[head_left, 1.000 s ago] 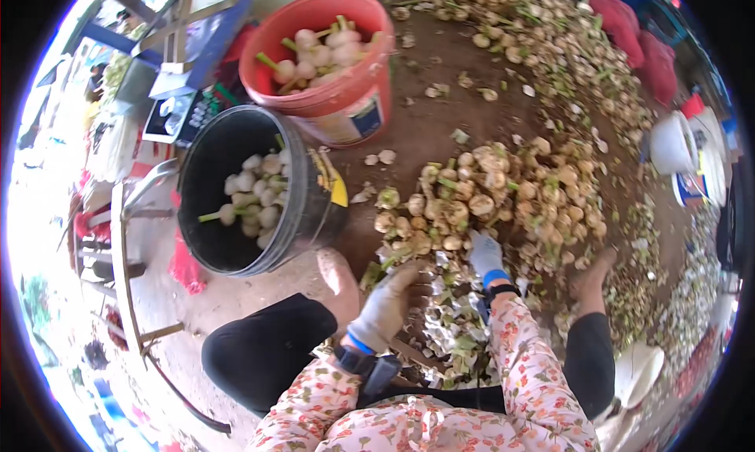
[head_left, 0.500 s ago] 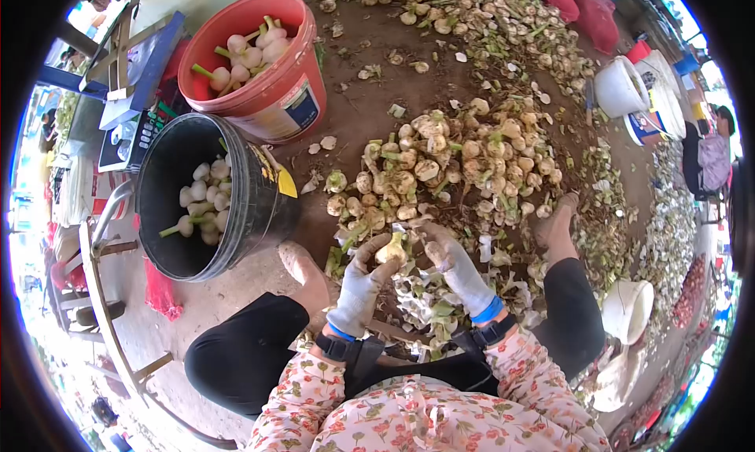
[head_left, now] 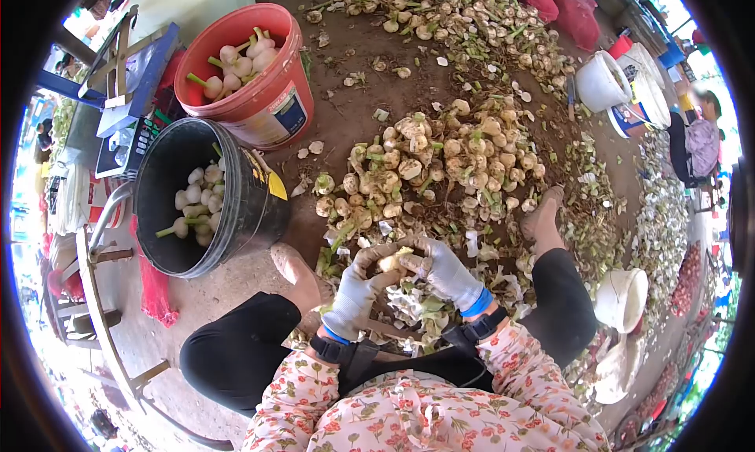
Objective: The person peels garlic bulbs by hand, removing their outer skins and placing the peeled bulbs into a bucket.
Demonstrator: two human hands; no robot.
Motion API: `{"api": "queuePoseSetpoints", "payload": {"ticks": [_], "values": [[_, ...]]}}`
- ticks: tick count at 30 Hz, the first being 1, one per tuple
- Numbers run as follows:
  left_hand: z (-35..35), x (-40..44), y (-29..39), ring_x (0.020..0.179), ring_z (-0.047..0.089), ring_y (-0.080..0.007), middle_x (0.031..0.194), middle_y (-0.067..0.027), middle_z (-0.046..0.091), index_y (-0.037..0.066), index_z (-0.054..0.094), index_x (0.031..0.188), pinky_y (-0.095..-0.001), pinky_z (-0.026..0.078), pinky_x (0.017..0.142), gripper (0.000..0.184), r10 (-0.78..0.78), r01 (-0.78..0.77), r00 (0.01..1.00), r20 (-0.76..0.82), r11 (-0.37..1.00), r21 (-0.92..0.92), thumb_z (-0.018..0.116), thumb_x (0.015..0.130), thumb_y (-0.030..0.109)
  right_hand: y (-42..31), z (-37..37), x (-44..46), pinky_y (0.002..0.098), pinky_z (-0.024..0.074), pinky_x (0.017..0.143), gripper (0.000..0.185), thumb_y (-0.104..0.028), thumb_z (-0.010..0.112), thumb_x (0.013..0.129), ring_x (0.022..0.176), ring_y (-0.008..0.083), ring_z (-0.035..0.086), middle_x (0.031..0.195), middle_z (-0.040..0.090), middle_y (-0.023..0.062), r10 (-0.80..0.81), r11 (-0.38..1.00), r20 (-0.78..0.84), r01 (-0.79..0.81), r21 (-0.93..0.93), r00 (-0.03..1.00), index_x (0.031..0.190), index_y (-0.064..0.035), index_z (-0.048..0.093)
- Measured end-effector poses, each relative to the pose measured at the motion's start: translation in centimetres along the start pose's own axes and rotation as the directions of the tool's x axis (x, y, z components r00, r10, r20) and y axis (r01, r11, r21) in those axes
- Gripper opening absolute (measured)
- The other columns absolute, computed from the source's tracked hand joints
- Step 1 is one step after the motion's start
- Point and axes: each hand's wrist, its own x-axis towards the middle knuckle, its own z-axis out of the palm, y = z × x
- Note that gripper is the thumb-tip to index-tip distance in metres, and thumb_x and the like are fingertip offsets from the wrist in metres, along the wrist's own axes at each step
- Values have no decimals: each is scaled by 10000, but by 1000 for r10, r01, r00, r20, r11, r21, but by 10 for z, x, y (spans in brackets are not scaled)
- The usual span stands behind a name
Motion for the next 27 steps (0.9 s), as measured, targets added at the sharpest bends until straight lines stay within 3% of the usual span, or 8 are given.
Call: {"api": "queuePoseSetpoints", "payload": {"ticks": [7, 11, 14, 16, 20, 22, 25, 27], "values": [[-1, -2, 4, 893, 608, -223, 1099, -107, 597, 106, 514, 1233, -306, 506, 772, 435, -74, 135, 987, 145, 868, -477, 595, 816, 11, -18, -6, -5, 202, 465, 646, 307, -129, 605, 877, 711, 55, 559, 885, 636, 30, -28, 998, 124, 34, -45, 992, 1138, 29, 569], [-2, -3, 6, 829, 576, -215, 1085, -115, 596, 125, 498, 1253, -292, 473, 681, 423, -158, 219, 974, 159, 823, -524, 615, 848, 150, -2, -4, -3, 218, 462, 656, 316, -91, 597, 871, 725, 63, 553, 930, 624, 44, -132, 989, 150, 140, -42, 980, 1168, 12, 563], [-27, 5, -4, 815, 550, -195, 1093, -112, 589, 119, 471, 1277, -265, 448, 641, 460, -212, 351, 925, 315, 795, -495, 622, 858, 237, -5, -6, -3, 231, 457, 688, 328, -42, 579, 865, 746, 81, 542, 897, 598, 44, -329, 817, 183, 376, -437, 927, 1192, -19, 558], [-28, 10, 0, 813, 540, -178, 1111, -104, 580, 111, 448, 1293, -246, 444, 630, 492, -169, 409, 882, 440, 738, -536, 625, 860, 264, -15, 1, -10, 248, 457, 711, 296, -15, 567, 860, 765, 109, 543, 838, 575, 48, -168, 935, 77, 184, -302, 983, 1156, -19, 564], [12, -3, 12, 841, 561, -150, 1121, -75, 565, 92, 406, 1326, -207, 459, 630, 514, 65, -38, 992, 112, 973, -228, 610, 869, 212, -8, 7, -6, 277, 460, 721, 177, 3, 550, 863, 791, 148, 547, 843, 547, 64, -130, 981, -92, 114, -158, 987, 1039, 2, 563], [14, -4, 6, 868, 570, -138, 1132, -58, 556, 91, 378, 1346, -212, 473, 653, 532, 264, -265, 964, 29, 951, 158, 599, 870, 182, -5, 11, -3, 324, 464, 724, 160, 27, 568, 812, 832, 232, 570, 966, 552, 117, -421, 885, -102, 384, -262, 901, 968, 11, 534], [8, -7, 13, 745, 594, -119, 995, -51, 611, 101, 373, 1351, -214, 479, 607, 543, 158, -158, 987, 16, 987, 22, 588, 861, 192, -24, 9, -7, 341, 477, 781, 154, -35, 592, 820, 916, 301, 587, 1066, 557, 173, -595, 553, 153, 540, -634, 789, 945, 33, 534], [13, -11, 17, 577, 570, -100, 804, -36, 629, 90, 432, 1304, -212, 445, 491, 494, 125, -126, 991, -39, 992, -25, 589, 861, 241, -20, 8, -6, 360, 470, 764, 217, -20, 599, 786, 907, 347, 569, 1053, 551, 194, -585, 573, 180, 560, -599, 791, 989, 18, 532]]}}
